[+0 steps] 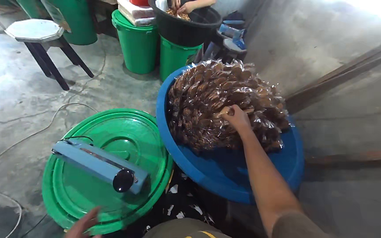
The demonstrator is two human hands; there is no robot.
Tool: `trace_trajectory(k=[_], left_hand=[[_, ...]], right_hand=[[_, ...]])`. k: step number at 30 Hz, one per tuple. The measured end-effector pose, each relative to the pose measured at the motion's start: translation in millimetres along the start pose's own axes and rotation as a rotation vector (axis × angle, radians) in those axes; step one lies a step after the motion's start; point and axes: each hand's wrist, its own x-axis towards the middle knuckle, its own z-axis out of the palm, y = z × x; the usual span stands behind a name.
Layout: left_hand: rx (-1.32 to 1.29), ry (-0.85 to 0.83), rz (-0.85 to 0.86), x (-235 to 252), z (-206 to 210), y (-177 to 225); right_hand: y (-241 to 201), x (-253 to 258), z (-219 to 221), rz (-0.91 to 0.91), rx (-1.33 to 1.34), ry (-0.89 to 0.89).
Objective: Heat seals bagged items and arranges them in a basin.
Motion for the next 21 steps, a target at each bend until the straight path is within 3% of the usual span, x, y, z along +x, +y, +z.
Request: trace_trajectory(k=[2,5,7,8,9,10,12,13,15,17,21], left_hand=[[-0.293,-0.174,0.155,20,34,19],[-0.813,-0.32,0.149,50,90,37],[-0.987,-0.313,0.098,65,111,36],[-1.05,-0.24,0.043,69,116,37],[-1.075,-0.137,-0.017,70,119,37],[-1.077,-0.032,-0.064,70,118,33],[-1.0,0.134,-0.087,67,116,15],[-0.921,0.183,-0.079,63,114,7],[-0.743,0.243,-0.063,58,112,-5],[-0.689,0.257,-0.077,54,109,-7],[-0.672,0.408,-0.138,60,99,-10]], right_hand=[[-7,-61,4,-0.232,0.04,0.129],[-25,-156,48,-0.83,0.23,0.173],[-39,-200,83,-1.143,0.394,0.002],[-46,-217,94,-1.194,0.458,-0.149],[-50,-229,98,-1.134,0.549,-0.388],[-55,-237,99,-0.952,0.681,-0.659],[-69,-242,101,-0.405,0.912,-1.024],[-77,-242,105,-0.158,0.949,-1.106],[-88,-241,119,0.129,0.918,-1.18],[-96,-242,140,0.129,0.811,-1.157],[-119,-234,171,-0.576,0.515,-0.727]])
